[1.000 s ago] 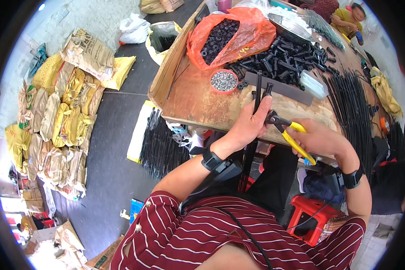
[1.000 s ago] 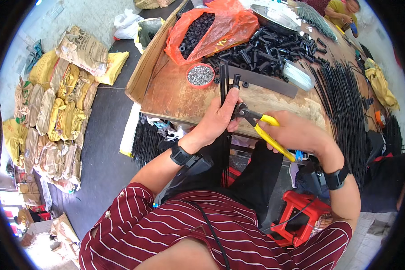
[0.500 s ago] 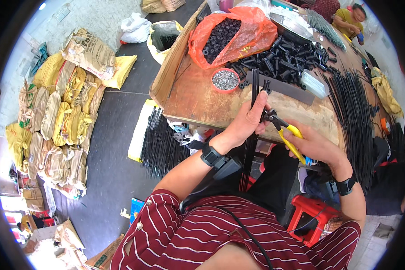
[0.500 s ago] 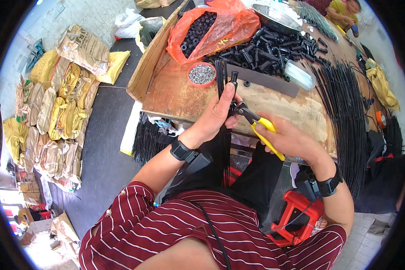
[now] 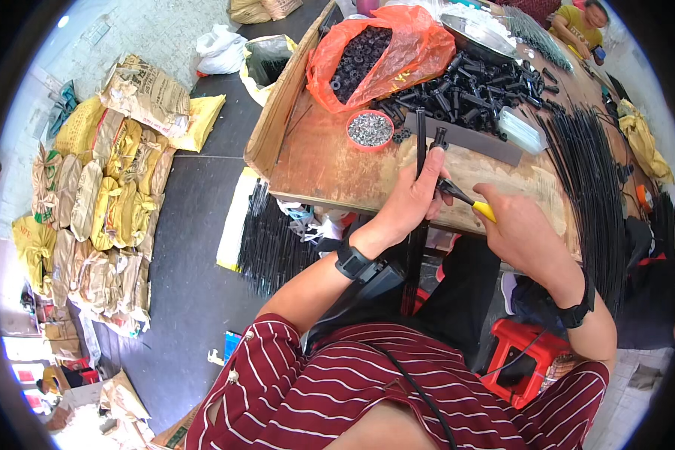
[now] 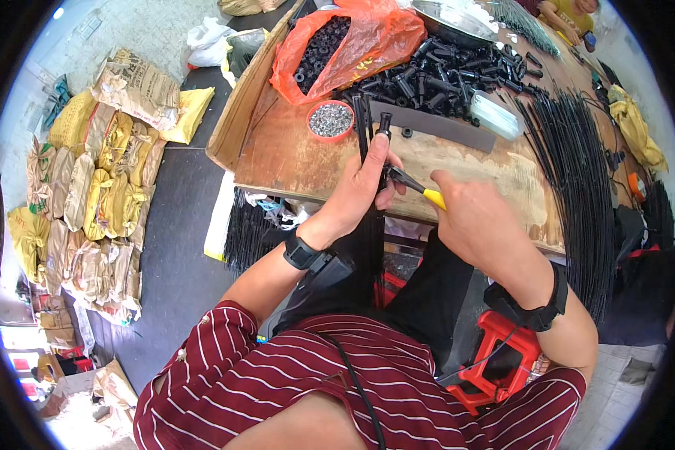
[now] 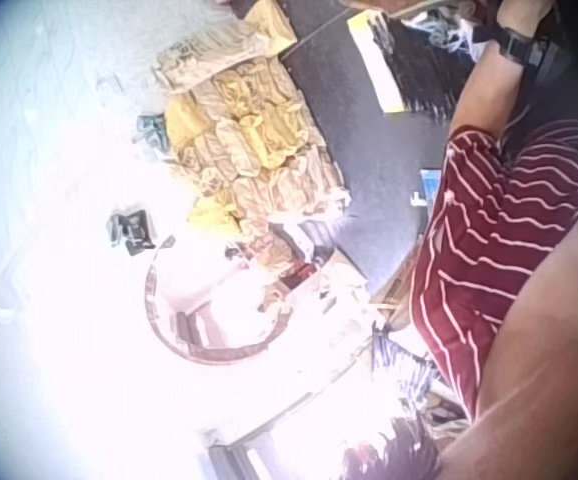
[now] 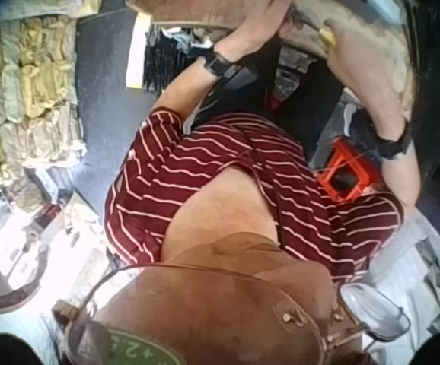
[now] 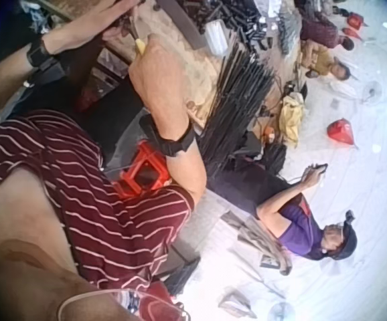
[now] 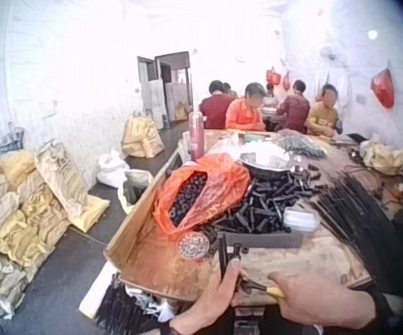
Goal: Assembling umbrella ribs by attaching plastic connectors and securing them with metal wire using pliers.
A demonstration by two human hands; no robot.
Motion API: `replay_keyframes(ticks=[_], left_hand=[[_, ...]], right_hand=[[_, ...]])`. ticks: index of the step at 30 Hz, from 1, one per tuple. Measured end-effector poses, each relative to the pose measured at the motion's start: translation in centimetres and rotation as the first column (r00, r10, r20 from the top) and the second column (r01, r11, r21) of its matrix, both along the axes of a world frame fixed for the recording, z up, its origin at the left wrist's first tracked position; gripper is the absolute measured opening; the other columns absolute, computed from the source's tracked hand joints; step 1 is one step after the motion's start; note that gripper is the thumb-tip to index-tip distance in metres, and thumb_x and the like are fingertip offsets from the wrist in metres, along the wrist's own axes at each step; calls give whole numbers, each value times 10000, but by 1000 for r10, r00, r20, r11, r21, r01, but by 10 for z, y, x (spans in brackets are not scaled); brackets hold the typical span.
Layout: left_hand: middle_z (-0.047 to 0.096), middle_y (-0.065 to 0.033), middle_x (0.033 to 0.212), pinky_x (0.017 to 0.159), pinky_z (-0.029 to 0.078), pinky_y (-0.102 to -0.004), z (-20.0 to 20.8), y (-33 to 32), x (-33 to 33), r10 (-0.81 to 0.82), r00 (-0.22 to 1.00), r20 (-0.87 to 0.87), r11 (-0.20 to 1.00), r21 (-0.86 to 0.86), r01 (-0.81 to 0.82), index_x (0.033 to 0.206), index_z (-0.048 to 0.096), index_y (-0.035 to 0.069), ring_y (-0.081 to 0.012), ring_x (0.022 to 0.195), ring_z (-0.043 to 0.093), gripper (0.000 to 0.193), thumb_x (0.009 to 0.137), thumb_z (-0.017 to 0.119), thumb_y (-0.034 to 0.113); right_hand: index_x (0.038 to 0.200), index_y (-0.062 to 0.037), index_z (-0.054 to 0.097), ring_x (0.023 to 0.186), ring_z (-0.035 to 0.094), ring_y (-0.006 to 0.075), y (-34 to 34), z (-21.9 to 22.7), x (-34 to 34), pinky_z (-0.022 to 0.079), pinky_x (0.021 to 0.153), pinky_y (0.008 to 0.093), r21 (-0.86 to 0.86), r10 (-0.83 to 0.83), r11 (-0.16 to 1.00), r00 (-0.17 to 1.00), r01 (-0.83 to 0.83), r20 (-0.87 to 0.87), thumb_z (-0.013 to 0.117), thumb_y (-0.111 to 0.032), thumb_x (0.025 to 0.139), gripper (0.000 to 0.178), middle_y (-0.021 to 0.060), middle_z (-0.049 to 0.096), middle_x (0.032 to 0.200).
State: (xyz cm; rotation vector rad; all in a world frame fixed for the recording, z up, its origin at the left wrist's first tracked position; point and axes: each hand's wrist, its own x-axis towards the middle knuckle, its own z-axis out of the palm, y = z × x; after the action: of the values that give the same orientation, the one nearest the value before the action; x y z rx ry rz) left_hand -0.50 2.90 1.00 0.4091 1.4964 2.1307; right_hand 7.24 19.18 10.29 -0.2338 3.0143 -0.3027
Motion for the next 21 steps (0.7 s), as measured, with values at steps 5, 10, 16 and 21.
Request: replay_keyframes(ticks=[5,10,16,21], left_hand=[[665,-73,876,541,430,-238,0,-11,-4,-141,986,93,965,236,116,1128,538,14,-75,559,503,510,944,486,487],[672,-77,789,710,491,-268,-14,-17,32,-251,955,-156,968,-18,251,863,607,12,-130,734,625,232,923,596,235],[395,62,500,374,246,-227,-10,-28,55,250,968,-17,967,-40,-250,668,463,114,-44,404,366,337,969,529,252],[226,52,470,366,202,-262,40,-81,38,552,833,48,790,290,-540,586,298,162,-71,376,229,492,988,432,411]], right_hand=[[1015,-29,606,731,615,413,41,-41,1,483,664,477,-42,-153,988,946,147,-286,574,-163,859,208,240,631,812],[1008,-39,611,748,624,388,82,-79,1,488,662,464,104,-338,918,892,383,-300,646,-301,838,314,199,627,795],[949,-26,631,791,628,312,33,-57,27,498,689,393,-213,-249,961,889,178,-383,656,-235,834,240,147,633,821],[1143,-27,603,910,650,230,-51,-78,104,510,785,326,-671,359,734,778,105,516,661,-242,856,364,149,664,1003]])
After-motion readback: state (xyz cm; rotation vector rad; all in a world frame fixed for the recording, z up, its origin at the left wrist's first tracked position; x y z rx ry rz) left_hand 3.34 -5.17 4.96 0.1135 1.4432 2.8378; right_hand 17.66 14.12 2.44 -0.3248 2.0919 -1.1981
